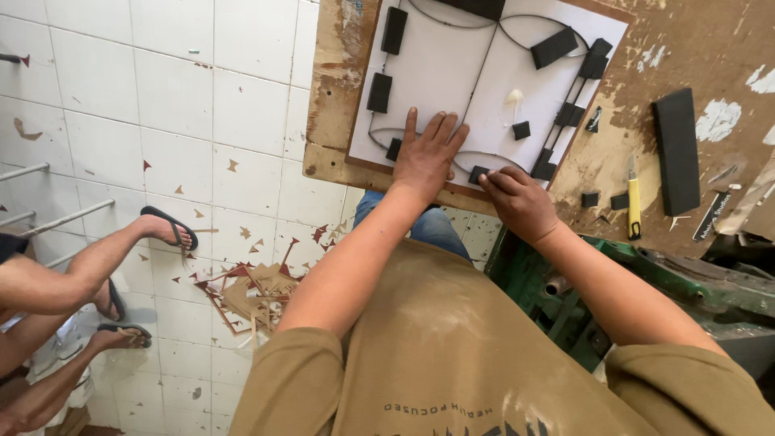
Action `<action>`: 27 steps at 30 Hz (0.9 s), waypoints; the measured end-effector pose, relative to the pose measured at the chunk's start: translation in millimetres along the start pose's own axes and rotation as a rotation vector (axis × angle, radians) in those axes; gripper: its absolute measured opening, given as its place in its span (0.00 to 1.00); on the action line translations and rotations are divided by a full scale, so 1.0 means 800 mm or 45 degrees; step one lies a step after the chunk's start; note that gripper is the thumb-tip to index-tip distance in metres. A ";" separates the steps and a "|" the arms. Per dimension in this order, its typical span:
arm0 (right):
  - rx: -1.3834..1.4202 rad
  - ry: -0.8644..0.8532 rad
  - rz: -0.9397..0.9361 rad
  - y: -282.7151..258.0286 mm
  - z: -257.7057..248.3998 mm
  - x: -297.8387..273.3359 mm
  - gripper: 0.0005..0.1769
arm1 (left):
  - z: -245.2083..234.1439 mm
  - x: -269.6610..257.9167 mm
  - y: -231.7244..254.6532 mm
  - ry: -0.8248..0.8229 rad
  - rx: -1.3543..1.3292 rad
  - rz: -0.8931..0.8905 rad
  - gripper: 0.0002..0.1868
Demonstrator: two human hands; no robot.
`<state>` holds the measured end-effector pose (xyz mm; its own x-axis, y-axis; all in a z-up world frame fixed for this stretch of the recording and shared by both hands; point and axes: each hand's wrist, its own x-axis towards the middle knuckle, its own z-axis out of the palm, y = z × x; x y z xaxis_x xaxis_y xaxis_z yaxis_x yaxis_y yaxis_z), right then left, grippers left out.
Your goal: The person arranges small black rectangular components on a white board with a printed circuit diagram. They pick up and place the components into designated slots, occasionally using a yellow utility knife to adjust or cut a piece of black material. The person works methodically, ensuring each component is correctly positioned.
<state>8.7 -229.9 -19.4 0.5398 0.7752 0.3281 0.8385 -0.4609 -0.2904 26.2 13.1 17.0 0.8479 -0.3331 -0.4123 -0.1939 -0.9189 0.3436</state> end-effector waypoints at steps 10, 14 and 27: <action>-0.135 0.067 0.081 -0.020 0.006 0.007 0.10 | 0.004 0.012 -0.002 0.024 0.017 0.043 0.50; -0.146 0.128 0.137 -0.031 -0.010 0.010 0.10 | 0.003 0.009 0.005 0.087 0.027 0.047 0.52; 0.334 0.589 1.631 -0.078 -0.025 -0.084 0.05 | 0.118 0.046 0.052 0.574 0.037 0.603 0.12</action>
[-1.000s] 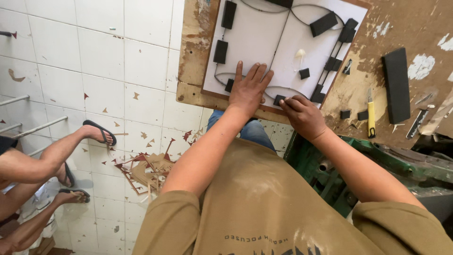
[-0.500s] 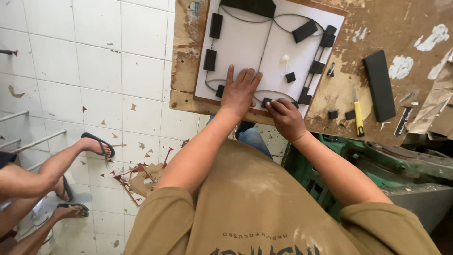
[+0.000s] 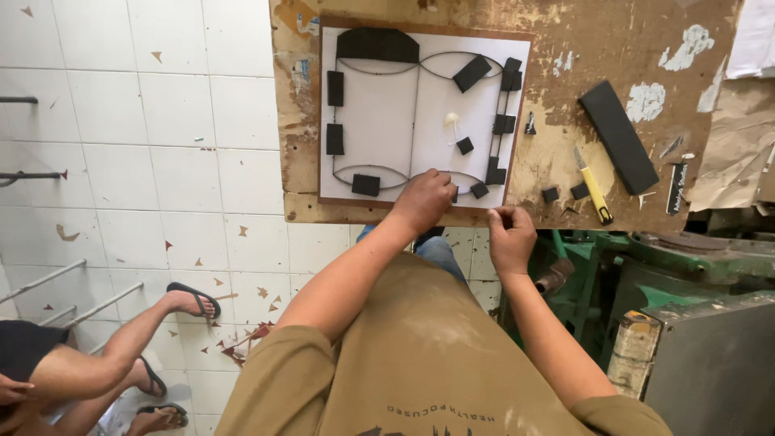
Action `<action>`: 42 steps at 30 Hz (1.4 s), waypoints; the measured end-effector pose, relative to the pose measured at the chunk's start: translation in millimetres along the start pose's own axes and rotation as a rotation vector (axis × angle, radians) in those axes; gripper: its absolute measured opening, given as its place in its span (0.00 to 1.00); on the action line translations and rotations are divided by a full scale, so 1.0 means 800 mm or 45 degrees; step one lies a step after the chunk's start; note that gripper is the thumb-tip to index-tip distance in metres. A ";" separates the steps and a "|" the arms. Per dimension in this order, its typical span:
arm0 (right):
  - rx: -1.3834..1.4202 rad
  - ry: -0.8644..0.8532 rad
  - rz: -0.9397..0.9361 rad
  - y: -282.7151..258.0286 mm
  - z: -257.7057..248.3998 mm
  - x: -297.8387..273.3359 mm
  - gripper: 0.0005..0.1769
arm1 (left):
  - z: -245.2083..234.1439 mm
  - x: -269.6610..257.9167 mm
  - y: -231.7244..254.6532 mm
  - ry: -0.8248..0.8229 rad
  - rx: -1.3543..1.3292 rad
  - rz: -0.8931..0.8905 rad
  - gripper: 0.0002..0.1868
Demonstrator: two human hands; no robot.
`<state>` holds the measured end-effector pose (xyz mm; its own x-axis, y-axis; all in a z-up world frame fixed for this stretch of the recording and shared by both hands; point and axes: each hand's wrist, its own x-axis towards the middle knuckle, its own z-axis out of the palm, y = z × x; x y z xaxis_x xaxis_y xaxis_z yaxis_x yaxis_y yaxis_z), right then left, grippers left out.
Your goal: The person arranges small black rectangular components on a white board with a printed circuit diagram. They pick up and place the components into designated slots, occasionally using a yellow utility knife to adjust or cut a piece of black material. The person works methodically, ensuring each component is correctly positioned.
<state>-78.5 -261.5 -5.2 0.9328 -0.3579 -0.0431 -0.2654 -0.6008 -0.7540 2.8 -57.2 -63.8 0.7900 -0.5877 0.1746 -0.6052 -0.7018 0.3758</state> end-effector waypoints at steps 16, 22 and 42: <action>-0.099 0.044 0.301 0.047 0.019 0.056 0.11 | 0.018 -0.008 -0.010 0.097 0.021 0.225 0.03; -0.149 0.041 0.309 0.061 0.031 0.057 0.09 | 0.025 -0.009 -0.010 0.147 0.047 0.325 0.03; -0.063 -0.002 0.253 0.052 0.020 0.054 0.10 | 0.021 0.003 0.002 0.185 0.064 0.364 0.05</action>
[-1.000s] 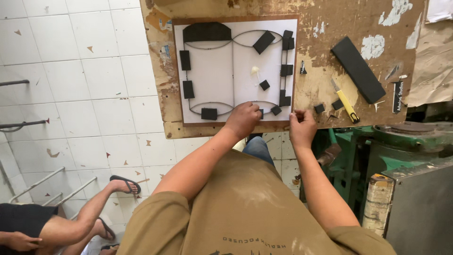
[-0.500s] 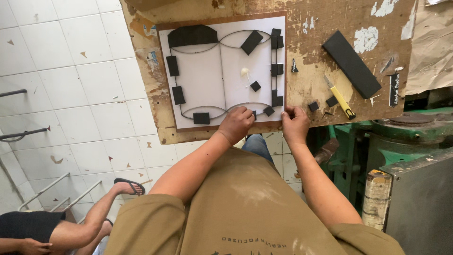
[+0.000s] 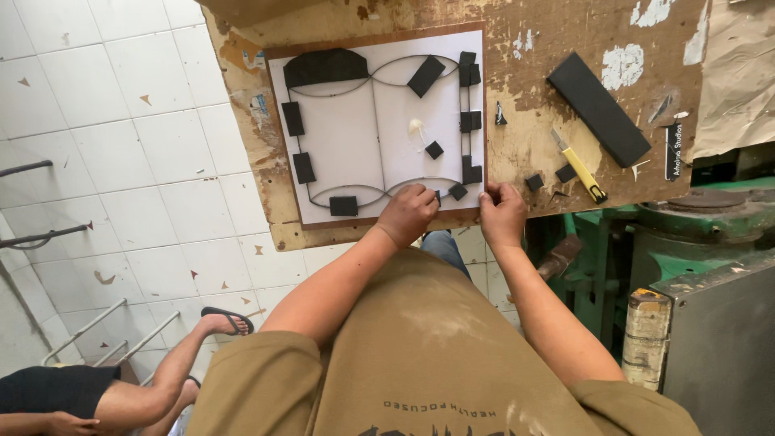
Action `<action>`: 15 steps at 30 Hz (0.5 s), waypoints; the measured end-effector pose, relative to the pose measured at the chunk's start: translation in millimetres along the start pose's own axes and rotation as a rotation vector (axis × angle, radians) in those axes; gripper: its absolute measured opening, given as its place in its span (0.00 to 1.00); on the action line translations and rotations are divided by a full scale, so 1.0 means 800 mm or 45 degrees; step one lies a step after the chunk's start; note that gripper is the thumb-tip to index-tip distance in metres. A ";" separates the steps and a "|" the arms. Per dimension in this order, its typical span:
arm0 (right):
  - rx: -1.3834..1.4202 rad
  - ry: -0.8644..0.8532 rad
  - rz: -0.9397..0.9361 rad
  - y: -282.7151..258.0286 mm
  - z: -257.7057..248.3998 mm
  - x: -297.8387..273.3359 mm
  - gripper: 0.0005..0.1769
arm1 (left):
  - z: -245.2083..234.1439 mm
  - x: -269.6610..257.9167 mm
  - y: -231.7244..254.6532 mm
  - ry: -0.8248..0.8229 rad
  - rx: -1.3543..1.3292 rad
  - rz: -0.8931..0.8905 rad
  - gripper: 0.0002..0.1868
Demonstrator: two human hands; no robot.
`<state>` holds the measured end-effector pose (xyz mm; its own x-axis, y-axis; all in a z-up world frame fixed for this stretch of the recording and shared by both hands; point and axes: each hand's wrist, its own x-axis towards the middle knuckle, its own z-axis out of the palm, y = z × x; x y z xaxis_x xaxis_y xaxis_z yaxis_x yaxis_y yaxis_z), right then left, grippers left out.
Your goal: The person arranges small black rectangular components on a white board with a printed circuit diagram. They pick up and place the components into designated slots, occasionally using a yellow utility knife to adjust or cut a piece of black material. The person works methodically, ensuring each component is correctly positioned.
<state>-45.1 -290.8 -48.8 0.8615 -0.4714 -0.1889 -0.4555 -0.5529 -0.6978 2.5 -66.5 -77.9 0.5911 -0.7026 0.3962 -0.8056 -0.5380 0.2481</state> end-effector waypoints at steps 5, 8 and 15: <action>-0.013 0.003 -0.001 0.002 0.001 -0.002 0.10 | 0.000 0.012 0.012 0.037 0.034 -0.030 0.02; -0.016 0.003 -0.018 -0.004 -0.001 0.005 0.09 | -0.002 0.018 0.008 0.060 0.065 -0.005 0.03; 0.023 -0.112 0.109 -0.010 -0.017 0.003 0.10 | -0.044 -0.005 0.018 -0.012 0.061 -0.028 0.04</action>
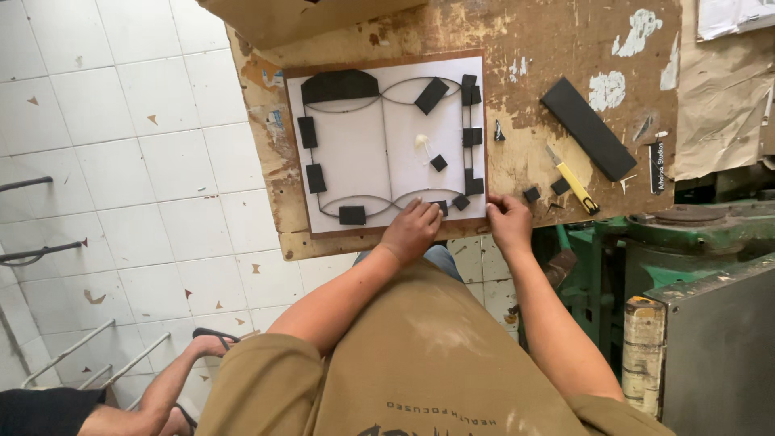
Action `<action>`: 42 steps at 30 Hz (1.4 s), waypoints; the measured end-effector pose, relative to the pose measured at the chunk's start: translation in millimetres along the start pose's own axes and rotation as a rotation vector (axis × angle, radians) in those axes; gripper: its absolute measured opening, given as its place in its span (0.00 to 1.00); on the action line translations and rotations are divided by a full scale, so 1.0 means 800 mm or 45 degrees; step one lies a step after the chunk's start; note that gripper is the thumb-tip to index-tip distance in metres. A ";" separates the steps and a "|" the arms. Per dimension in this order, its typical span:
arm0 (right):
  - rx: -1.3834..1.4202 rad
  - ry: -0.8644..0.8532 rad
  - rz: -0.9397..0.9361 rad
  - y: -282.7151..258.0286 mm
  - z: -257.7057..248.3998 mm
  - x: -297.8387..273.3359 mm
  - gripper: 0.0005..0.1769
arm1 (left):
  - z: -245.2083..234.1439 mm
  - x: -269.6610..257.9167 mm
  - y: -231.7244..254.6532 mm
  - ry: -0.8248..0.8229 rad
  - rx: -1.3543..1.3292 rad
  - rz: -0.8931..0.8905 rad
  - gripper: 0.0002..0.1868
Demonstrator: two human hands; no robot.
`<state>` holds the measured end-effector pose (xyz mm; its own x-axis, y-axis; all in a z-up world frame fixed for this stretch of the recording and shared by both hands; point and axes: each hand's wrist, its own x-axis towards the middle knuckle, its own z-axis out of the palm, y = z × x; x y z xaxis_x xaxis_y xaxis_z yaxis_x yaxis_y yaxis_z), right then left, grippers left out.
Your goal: The person arranges small black rectangular components on a white board with a printed circuit diagram. They pick up and place the components into designated slots, occasionally using a yellow utility knife to adjust or cut a piece of black material. The person works methodically, ensuring each component is correctly positioned.
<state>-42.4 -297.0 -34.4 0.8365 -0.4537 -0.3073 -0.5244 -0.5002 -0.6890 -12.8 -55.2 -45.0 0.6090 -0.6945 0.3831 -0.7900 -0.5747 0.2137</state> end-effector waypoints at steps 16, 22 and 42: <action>-0.492 0.062 -0.780 -0.149 0.071 0.045 0.12 | -0.154 -0.101 -0.082 -0.143 -0.239 -0.619 0.25; -0.583 -0.001 -0.698 -0.143 0.063 0.053 0.14 | -0.153 -0.111 -0.118 -0.154 -0.294 -0.721 0.21; -0.692 -0.089 -0.818 -0.140 0.077 0.049 0.18 | 0.044 0.233 -0.200 -0.462 -0.185 -0.681 0.18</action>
<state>58.6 -213.1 -9.8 0.9968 0.0784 -0.0158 0.0685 -0.9388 -0.3377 229.4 -108.2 -39.4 0.8852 -0.4463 -0.1314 -0.3583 -0.8341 0.4195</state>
